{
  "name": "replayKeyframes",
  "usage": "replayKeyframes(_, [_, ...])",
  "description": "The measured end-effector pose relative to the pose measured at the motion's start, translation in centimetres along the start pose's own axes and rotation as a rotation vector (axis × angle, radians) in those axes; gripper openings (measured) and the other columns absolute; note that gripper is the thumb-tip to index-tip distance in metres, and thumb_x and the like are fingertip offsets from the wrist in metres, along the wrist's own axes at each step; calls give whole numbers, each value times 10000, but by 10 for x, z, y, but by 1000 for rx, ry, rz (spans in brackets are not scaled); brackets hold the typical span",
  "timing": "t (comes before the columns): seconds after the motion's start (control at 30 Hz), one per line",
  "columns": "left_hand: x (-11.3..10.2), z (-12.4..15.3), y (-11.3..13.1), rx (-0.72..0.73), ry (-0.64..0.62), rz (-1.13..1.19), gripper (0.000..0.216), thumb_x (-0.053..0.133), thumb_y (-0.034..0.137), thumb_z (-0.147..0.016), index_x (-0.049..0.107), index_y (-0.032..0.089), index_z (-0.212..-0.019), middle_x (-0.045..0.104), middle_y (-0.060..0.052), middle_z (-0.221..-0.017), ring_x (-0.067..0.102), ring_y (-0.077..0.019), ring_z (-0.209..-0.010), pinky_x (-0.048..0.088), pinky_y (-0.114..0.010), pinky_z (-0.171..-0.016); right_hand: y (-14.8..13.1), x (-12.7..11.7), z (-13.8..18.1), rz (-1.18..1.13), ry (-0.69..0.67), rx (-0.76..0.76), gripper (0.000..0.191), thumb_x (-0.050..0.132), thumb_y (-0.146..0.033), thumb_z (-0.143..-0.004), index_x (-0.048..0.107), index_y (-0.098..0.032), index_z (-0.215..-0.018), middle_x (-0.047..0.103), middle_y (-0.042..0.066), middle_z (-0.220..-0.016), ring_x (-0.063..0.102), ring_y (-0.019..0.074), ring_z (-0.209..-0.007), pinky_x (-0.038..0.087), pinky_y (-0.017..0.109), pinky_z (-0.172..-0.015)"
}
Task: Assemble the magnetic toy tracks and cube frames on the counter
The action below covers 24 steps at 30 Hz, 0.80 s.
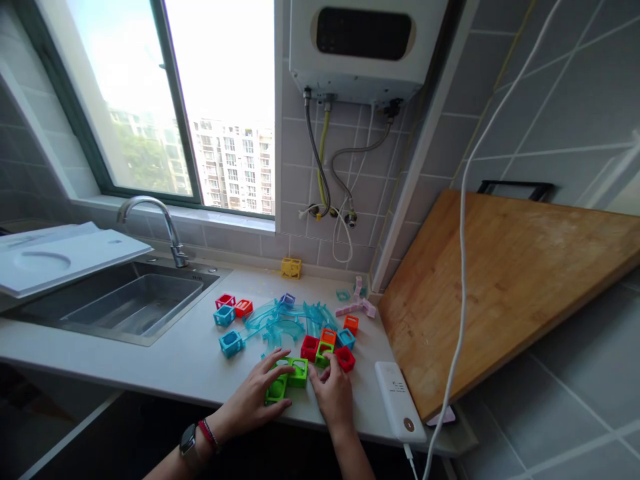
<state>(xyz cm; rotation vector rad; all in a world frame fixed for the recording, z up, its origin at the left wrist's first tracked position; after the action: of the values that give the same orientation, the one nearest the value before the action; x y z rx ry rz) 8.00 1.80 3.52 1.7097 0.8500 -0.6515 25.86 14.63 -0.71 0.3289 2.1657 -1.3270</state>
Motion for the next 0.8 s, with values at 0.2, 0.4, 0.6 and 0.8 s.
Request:
replayKeyframes(0.2, [11, -15, -3, 41, 22, 33, 451, 683, 358, -850, 611, 298, -1291, 399, -71, -1559, 353, -336, -1447, 337, -527, -1184, 4, -2, -2, 19, 43, 4, 385, 631, -493, -827, 642, -183, -1056, 575, -34, -576, 603, 191, -545, 450, 277, -588])
replayKeyframes(0.4, [17, -25, -3, 62, 94, -25, 449, 642, 403, -888, 605, 302, -1323, 435, -87, -1529, 418, -316, -1408, 352, -517, -1179, 7, -4, -2, 51, 102, 10, 362, 623, -544, -822, 614, -196, -924, 605, -12, -600, 592, 189, -550, 419, 265, -555])
replayKeyframes(0.6, [18, -27, -4, 53, 131, -30, 463, 655, 438, -883, 609, 310, -1326, 431, -87, -1535, 404, -323, -1418, 347, -525, -1180, 3, -11, 1, 28, 148, 23, 362, 598, -577, -858, 564, -218, -844, 576, -19, -595, 583, 189, -566, 421, 271, -602])
replayKeyframes(0.8, [18, -26, -5, 54, 150, 13, 456, 665, 424, -879, 617, 308, -1317, 435, -83, -1532, 412, -316, -1415, 339, -525, -1185, -2, -11, 2, 61, 86, -94, 185, 594, -377, -850, 512, -232, -771, 581, -2, -678, 548, 191, -618, 390, 275, -630])
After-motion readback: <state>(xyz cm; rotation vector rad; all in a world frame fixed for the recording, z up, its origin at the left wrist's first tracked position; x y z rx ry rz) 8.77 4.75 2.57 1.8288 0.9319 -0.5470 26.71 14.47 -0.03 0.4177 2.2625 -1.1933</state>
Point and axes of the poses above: each hand's wrist, its own z-axis away from the middle knuckle, its own x-axis out of the palm, y = z × x, the point moved 2 cm from there along -z, towards the middle knuckle
